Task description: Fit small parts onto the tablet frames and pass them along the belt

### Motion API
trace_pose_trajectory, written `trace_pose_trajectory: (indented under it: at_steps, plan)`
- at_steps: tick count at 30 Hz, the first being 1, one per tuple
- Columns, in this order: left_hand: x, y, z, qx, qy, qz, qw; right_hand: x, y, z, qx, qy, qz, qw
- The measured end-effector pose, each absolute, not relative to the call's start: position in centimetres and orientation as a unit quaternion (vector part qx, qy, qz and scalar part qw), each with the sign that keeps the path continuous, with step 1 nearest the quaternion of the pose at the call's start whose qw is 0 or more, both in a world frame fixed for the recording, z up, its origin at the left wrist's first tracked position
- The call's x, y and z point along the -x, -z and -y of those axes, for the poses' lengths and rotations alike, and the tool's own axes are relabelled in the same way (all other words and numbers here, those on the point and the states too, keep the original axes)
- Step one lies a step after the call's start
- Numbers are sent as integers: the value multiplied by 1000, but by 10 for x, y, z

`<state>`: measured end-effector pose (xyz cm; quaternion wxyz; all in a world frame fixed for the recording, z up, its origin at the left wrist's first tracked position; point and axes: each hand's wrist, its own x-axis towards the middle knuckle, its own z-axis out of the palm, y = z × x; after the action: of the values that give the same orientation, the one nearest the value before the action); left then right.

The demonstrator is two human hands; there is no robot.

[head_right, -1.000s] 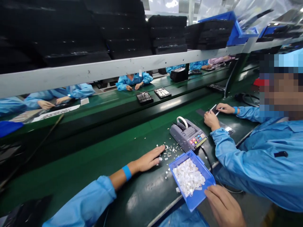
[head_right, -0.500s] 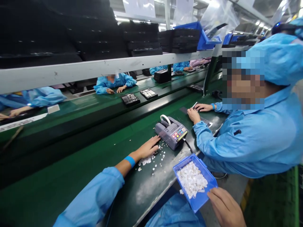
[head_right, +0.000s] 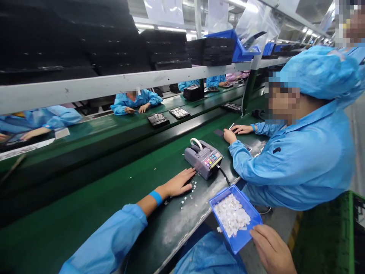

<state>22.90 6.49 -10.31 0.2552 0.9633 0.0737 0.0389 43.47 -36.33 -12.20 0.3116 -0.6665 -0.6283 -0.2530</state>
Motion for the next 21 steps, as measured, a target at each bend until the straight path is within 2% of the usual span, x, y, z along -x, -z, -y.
trace_pose_trajectory:
  at_steps: [4, 12, 15, 21]
  plan:
    - [-228, 98, -45, -964, -24, -21, 263, -435, 124, 365, 667, 258, 628, 306]
    - [-200, 89, 4, -930, -48, 21, 363, -441, 141, 369, 670, 244, 636, 294]
    - [-169, 83, -8, -908, -123, -53, 396, -446, 155, 379, 666, 232, 648, 287]
    - [-54, 92, -45, -809, -265, -350, 391, -450, 200, 408, 644, 197, 687, 274]
